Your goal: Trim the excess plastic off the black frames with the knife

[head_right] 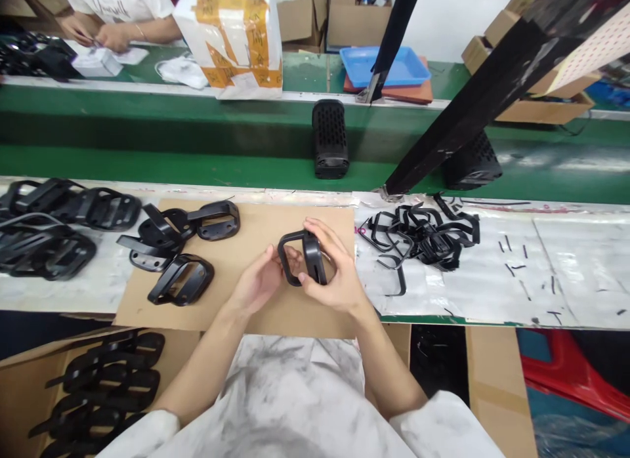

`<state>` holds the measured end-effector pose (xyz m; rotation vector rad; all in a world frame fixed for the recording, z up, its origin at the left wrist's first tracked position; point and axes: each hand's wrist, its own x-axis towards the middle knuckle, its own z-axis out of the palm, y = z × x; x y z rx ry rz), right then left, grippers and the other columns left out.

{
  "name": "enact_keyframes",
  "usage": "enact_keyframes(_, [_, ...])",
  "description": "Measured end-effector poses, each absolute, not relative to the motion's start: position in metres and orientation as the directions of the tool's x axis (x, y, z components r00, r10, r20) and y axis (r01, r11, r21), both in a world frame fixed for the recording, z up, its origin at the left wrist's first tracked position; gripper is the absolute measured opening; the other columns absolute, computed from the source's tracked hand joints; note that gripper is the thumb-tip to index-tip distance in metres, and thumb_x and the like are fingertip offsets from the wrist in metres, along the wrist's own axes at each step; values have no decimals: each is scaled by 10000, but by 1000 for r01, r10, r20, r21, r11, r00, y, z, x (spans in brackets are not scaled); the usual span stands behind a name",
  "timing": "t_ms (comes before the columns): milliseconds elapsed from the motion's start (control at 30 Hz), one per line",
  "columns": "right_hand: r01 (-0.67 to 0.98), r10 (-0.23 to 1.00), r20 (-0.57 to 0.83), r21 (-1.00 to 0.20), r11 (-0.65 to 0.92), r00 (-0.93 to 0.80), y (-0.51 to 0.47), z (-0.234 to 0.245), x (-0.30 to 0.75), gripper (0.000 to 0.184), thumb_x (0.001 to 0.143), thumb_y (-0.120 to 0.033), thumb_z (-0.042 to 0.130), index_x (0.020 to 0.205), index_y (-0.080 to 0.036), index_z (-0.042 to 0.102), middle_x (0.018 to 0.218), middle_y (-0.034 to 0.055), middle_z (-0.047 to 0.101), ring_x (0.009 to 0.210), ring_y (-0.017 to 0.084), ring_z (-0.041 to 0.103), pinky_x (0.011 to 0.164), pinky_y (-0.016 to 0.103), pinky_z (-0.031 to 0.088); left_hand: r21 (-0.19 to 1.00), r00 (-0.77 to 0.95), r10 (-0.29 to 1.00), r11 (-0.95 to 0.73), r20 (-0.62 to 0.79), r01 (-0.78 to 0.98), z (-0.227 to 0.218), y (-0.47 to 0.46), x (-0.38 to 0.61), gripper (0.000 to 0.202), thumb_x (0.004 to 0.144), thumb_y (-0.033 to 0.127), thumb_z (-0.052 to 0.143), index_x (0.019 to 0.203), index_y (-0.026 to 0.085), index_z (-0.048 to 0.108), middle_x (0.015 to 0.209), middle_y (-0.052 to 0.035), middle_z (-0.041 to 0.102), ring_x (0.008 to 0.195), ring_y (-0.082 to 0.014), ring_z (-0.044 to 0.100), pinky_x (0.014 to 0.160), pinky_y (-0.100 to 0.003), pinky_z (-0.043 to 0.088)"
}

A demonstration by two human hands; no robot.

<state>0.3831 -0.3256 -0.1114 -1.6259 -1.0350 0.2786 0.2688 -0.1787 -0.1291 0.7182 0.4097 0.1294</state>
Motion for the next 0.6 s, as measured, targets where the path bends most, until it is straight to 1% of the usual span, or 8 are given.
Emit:
enact_keyframes(67, [492,755,321,-870,-2,571,-324,-114,379,712,825,-312,734,1503,-249,525,1597,110,515,1522,340,436,1279,566,328,593,891,258,805,-375,17,-121,-177,276,365,907,461,741,744,138,698,769,-58,629,780,-177,600,760,-281,481])
enact_keyframes(133, [481,746,322,-877,2,583,-323,-118,375,706,816,-261,720,1496,-260,532,1597,101,515,1520,328,443,1279,554,337,506,871,228,862,-436,27,-114,-177,280,385,931,396,718,652,156,606,655,-10,509,678,-152,543,710,-273,467])
enact_keyframes(233, [457,733,328,-889,27,595,-322,-122,372,671,795,-239,722,1448,-261,568,1581,107,526,1498,333,471,1265,552,362,448,860,196,893,-471,43,-109,-177,281,409,949,353,695,619,167,539,631,9,438,648,-139,508,699,-264,465])
enact_keyframes(367, [500,701,365,-866,14,613,-318,-123,367,669,777,-219,736,1425,-268,576,1562,121,516,1489,333,475,1253,559,375,554,878,232,832,-418,44,-113,-179,280,362,960,379,660,684,156,593,703,-24,523,712,-154,539,740,-269,482])
enact_keyframes(467, [561,709,365,-826,-52,603,-317,-122,365,728,799,-237,756,1487,-298,524,1615,125,435,1521,335,428,1253,559,370,636,863,318,772,-392,4,-124,-182,280,329,951,420,627,747,162,613,691,-11,504,662,-143,495,684,-259,460])
enact_keyframes(533, [577,763,302,-809,-112,571,-322,-124,366,813,825,-322,787,1560,-327,439,1689,114,317,1564,346,350,1257,563,358,678,825,419,732,-379,-60,-133,-178,281,303,916,412,664,742,182,570,666,21,436,609,-123,431,626,-241,419])
enact_keyframes(567, [578,787,257,-802,-151,562,-327,-126,368,840,840,-373,791,1584,-330,403,1703,114,281,1574,350,326,1257,564,355,707,794,489,699,-362,-108,-137,-174,281,304,898,397,689,731,191,538,663,33,401,594,-115,402,605,-232,396])
enact_keyframes(600, [578,794,208,-789,-208,571,-334,-128,370,830,858,-412,780,1588,-320,395,1692,124,292,1567,352,332,1251,565,360,743,756,564,650,-332,-159,-142,-168,282,319,885,383,707,719,198,507,664,40,375,590,-111,379,594,-227,377])
